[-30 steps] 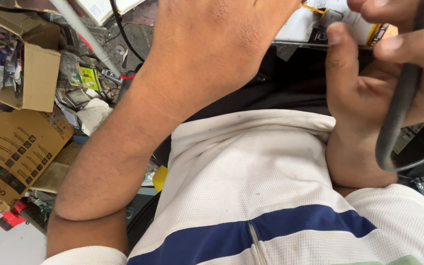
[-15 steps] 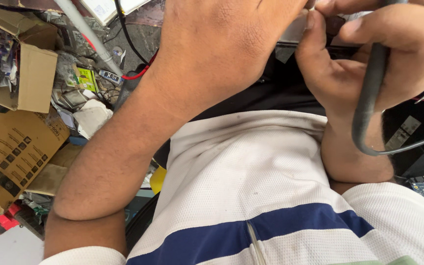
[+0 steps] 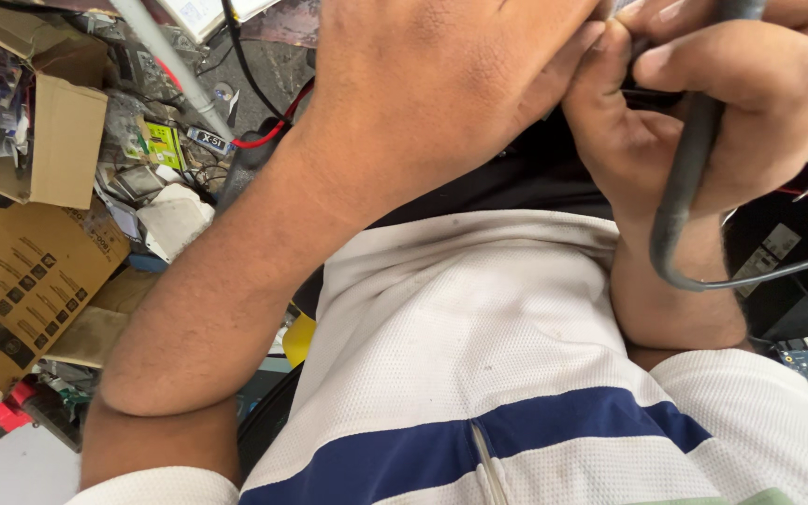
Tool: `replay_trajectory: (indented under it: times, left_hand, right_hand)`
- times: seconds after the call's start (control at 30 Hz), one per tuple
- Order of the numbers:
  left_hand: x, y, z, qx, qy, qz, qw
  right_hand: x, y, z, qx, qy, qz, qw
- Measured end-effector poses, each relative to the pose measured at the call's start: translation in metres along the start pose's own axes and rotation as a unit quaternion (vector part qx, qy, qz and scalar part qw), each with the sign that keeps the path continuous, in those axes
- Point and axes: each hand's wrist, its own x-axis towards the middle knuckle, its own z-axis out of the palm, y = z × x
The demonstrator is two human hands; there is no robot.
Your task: The person uses wire cutters to trim a small connector and then uses a soldering iron to solder the connector onto a mobile phone battery. The person handles the connector, wire cutters, soldering iron, and the phone battery throughout the process.
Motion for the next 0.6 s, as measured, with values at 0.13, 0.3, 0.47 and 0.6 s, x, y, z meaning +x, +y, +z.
replay_trajectory:
  times: [0.13, 0.3, 0.47, 0.6]
  left_hand:
    - [0.000, 0.003, -0.002, 0.010, -0.001, -0.020, 1.000]
    - [0.003, 0.007, 0.001, -0.019, 0.005, -0.065, 0.998]
    - [0.008, 0.009, 0.000, -0.002, 0.014, -0.074, 0.997]
    - [0.010, 0.010, 0.003, -0.005, 0.013, -0.088, 0.996]
  right_hand:
    - [-0.015, -0.007, -0.008, 0.086, 0.010, 0.080, 0.993]
    - [-0.020, -0.015, -0.013, 0.097, 0.055, 0.142, 0.984]
    - [-0.023, -0.009, -0.018, 0.092, 0.021, 0.098, 0.991]
    - [-0.024, 0.002, -0.019, 0.070, -0.012, 0.008, 0.997]
